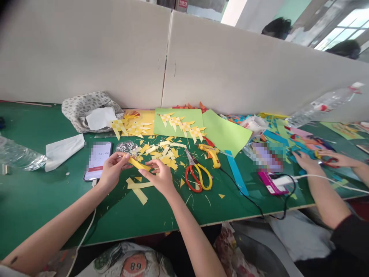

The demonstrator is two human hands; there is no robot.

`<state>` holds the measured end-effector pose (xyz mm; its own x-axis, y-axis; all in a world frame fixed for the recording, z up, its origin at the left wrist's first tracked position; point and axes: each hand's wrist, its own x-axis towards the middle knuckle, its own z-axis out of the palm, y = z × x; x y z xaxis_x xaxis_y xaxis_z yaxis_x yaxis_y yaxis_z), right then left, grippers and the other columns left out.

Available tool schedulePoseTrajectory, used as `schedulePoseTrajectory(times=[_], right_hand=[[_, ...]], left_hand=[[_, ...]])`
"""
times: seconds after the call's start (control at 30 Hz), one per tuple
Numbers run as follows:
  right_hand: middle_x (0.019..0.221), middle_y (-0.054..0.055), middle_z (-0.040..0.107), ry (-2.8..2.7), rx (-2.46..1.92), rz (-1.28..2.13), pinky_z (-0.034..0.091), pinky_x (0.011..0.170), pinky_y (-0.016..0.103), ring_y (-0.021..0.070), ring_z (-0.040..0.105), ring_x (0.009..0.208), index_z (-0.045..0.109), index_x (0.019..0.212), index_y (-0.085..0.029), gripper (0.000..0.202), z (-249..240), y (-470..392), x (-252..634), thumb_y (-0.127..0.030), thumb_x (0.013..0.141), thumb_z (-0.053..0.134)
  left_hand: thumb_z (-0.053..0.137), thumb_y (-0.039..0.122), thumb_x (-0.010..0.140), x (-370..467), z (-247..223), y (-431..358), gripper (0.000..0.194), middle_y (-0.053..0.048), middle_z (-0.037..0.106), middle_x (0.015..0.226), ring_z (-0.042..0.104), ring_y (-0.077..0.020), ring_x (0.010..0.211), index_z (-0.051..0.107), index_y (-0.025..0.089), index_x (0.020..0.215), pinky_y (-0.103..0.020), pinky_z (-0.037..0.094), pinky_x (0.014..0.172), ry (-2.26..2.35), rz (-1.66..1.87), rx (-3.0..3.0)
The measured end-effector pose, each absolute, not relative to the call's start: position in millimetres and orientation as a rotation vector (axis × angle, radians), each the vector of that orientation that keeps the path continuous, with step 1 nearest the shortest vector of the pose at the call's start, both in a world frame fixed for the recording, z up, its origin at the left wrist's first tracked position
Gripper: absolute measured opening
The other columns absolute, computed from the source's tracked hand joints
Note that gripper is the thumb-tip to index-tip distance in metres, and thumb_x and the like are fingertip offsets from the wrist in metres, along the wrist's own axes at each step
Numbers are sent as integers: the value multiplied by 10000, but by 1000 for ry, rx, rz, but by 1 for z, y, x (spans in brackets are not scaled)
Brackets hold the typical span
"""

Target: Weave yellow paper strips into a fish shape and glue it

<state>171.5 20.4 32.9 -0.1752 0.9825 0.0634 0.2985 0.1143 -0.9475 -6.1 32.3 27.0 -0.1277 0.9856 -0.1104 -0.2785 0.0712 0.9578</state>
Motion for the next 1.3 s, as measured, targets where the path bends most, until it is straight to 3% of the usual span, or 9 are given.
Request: schedulePoseTrajectory(times=[0.2,0.37,0.7,0.77,0.87,0.97,1.1,1.17,1.3], right_hand=[[795,23,656,-1493,-1289,1189,537,704,317,157,644,729,559,831,-208,248,34,30,167,-389,696,661],[802,34,647,-1447,-1308,1164,532,729,322,163,634,756,580,803,-195,215,30,32,171,-347,684,674],[742,30,650,-1384,-1318,1088,528,690,306,166,628,716,597,715,-183,221,38,37,199,-352,637,717],[772,36,648,-1338,-1363,995,522,709,316,167,624,734,593,737,-181,226,39,41,214,-362,656,700],[827,49,630,-1258,-1445,820,513,727,330,172,616,780,560,811,-181,258,38,43,237,-387,694,661],[837,58,629,-1301,-1488,767,519,698,330,180,622,784,548,832,-179,244,35,38,239,-396,737,607],[820,50,638,-1552,-1496,807,517,624,289,178,618,760,583,796,-195,147,26,25,205,-337,757,578],[848,55,623,-1645,-1534,755,505,623,303,185,599,752,573,814,-202,124,22,20,188,-311,754,580],[867,77,589,-1724,-1681,612,467,709,370,237,570,824,528,941,-187,273,17,20,176,-264,707,647]], left_hand=[[699,413,671,-4,25,33,308,-37,704,780,666,-175,779,557,167,792,-249,540,640,1158,1333,858],[690,406,684,-7,25,35,297,-46,710,842,657,-178,843,560,172,812,-270,543,689,1175,1293,883],[720,389,646,-14,29,36,267,-40,685,734,652,-178,721,572,168,669,-293,525,664,1226,1128,1125],[698,396,668,-20,38,33,250,-35,680,813,642,-184,782,599,188,765,-323,514,733,1263,1029,1391],[665,435,691,-31,50,22,411,-30,641,1029,605,-212,907,578,277,1060,-341,495,742,1267,596,1960],[609,426,747,-38,50,12,323,-35,619,1036,581,-239,941,599,287,1039,-325,480,701,1232,278,2251],[506,303,838,-39,39,10,175,-26,609,983,583,-194,898,617,255,965,-300,465,730,1185,251,2255],[509,300,836,-38,36,12,179,-24,600,992,579,-184,900,603,252,981,-299,459,756,1169,280,2213],[555,426,788,-36,38,17,286,-39,589,1003,574,-204,888,575,241,1005,-308,459,731,1174,261,2181]])
